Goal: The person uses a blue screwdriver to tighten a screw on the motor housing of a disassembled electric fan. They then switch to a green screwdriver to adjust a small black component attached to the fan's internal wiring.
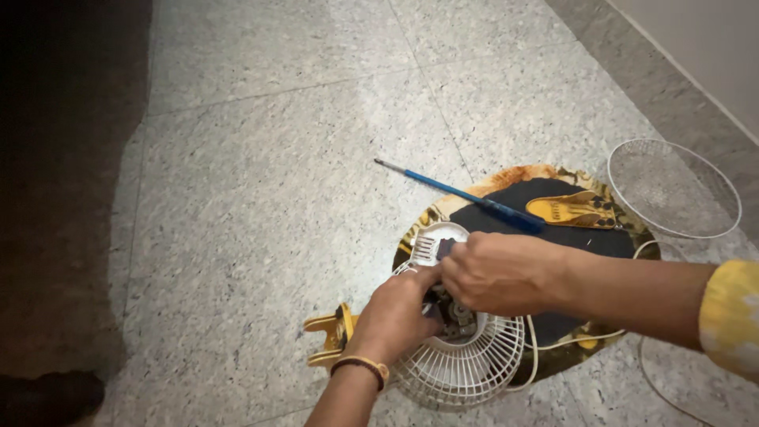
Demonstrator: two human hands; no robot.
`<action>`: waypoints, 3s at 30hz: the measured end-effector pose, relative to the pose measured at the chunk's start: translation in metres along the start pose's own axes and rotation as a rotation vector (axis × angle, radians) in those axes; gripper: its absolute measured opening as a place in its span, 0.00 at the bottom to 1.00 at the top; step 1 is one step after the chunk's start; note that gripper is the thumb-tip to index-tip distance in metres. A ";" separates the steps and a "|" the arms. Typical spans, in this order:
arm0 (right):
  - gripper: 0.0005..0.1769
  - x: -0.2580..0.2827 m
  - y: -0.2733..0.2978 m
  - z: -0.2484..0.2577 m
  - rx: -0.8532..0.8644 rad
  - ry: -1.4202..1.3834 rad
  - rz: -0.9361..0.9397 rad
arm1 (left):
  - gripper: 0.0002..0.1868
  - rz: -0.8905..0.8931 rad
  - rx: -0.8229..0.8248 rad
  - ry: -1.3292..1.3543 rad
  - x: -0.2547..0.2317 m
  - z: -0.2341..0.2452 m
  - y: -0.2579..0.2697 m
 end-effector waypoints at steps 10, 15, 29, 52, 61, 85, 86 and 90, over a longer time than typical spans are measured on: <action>0.18 0.009 -0.009 -0.008 0.031 0.086 -0.053 | 0.31 0.023 -0.012 -0.011 -0.002 0.001 0.001; 0.13 0.003 -0.010 0.003 -0.046 0.042 -0.182 | 0.31 0.006 -0.032 0.004 -0.006 0.002 0.001; 0.05 -0.006 -0.029 -0.002 0.144 -0.475 -0.604 | 0.21 0.111 -0.073 0.015 0.008 -0.004 -0.001; 0.07 -0.003 0.026 -0.001 -0.439 -0.299 -0.157 | 0.37 0.097 -0.033 0.005 -0.014 0.004 -0.001; 0.06 -0.015 0.023 0.003 -0.450 -0.420 -0.170 | 0.33 0.050 -0.043 0.028 -0.012 0.002 0.004; 0.07 -0.021 0.020 -0.005 -0.264 -0.505 -0.155 | 0.39 0.000 -0.053 0.020 -0.021 0.001 0.009; 0.07 -0.019 0.018 -0.004 -0.236 -0.486 -0.145 | 0.38 0.015 -0.051 0.019 -0.019 0.000 0.009; 0.08 -0.011 0.012 -0.001 -0.180 -0.469 -0.152 | 0.42 0.020 -0.065 -0.002 -0.020 0.000 0.010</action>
Point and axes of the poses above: each hand's wrist, its own y-axis away from the middle knuckle, its own z-axis out of the back of the hand, x = y × z, the point moved 5 cm from there along -y, towards the middle knuckle, and after that the axes turned 15 degrees about y, right-handed, at the moved point
